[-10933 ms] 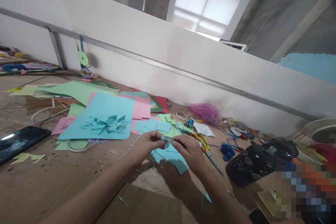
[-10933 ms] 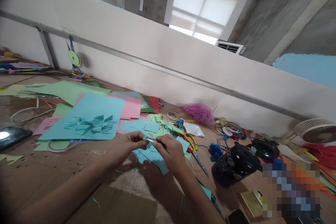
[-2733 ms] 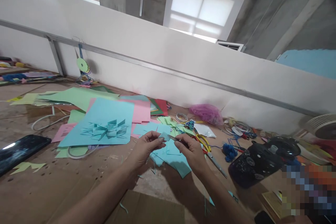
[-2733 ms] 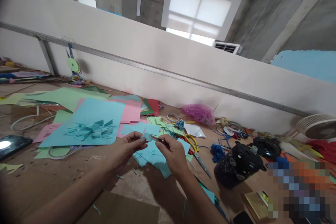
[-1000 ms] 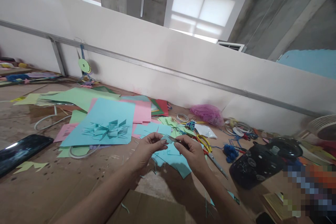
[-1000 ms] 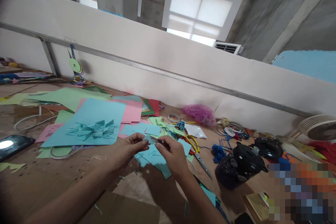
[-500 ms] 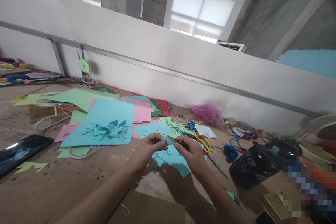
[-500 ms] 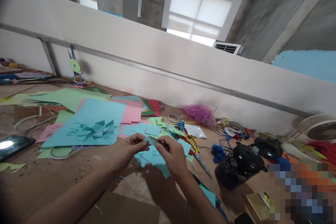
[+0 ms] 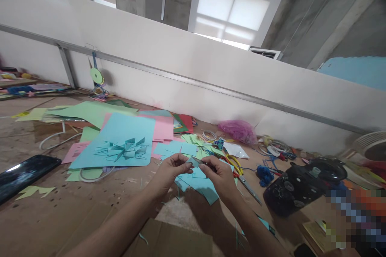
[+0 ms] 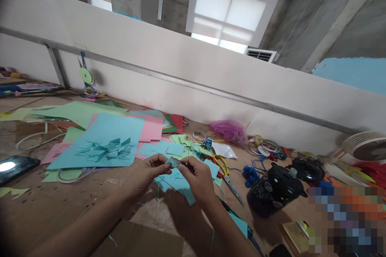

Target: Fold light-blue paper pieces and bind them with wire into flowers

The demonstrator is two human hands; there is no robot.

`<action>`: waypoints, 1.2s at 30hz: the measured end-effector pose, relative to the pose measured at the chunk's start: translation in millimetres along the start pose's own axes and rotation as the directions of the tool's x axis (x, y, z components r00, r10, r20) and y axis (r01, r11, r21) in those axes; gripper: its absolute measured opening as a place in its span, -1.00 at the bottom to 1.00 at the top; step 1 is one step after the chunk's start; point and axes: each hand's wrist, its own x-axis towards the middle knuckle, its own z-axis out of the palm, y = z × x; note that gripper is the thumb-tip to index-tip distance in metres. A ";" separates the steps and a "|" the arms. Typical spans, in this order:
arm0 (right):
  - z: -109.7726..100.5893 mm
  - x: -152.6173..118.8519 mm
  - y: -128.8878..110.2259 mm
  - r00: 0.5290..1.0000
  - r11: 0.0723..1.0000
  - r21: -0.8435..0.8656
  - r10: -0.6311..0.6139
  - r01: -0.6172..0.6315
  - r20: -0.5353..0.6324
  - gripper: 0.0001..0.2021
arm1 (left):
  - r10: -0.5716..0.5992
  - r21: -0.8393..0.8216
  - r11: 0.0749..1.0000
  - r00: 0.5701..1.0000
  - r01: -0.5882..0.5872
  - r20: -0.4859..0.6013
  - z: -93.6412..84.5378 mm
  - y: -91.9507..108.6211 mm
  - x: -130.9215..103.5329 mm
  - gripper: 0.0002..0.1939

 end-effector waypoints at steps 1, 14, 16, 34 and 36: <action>0.2 -0.1 -0.2 1.000 1.000 0.002 0.000 0.000 0.000 -0.81 | -0.001 -0.003 1.000 1.000 0.001 0.000 0.6 0.4 -0.3 -0.80; 2.1 6.2 10.2 0.990 0.925 0.353 0.142 -0.139 0.020 -0.69 | -0.024 -0.013 1.000 1.000 0.024 0.005 0.6 -0.8 0.3 -0.76; 5.0 6.7 13.0 0.986 0.913 0.371 0.161 -0.167 0.048 -0.71 | -0.025 0.008 1.000 0.999 0.024 0.024 -0.4 -2.5 0.8 -0.77; 8.4 5.6 12.5 0.984 0.903 0.392 0.157 -0.176 0.082 -0.76 | -0.050 0.109 0.993 0.997 0.043 0.061 2.6 -4.4 3.3 -0.78; 8.5 5.6 13.5 0.985 0.913 0.370 0.156 -0.173 0.075 -0.76 | -0.078 0.115 0.991 0.996 0.071 0.054 2.8 -5.6 3.7 -0.77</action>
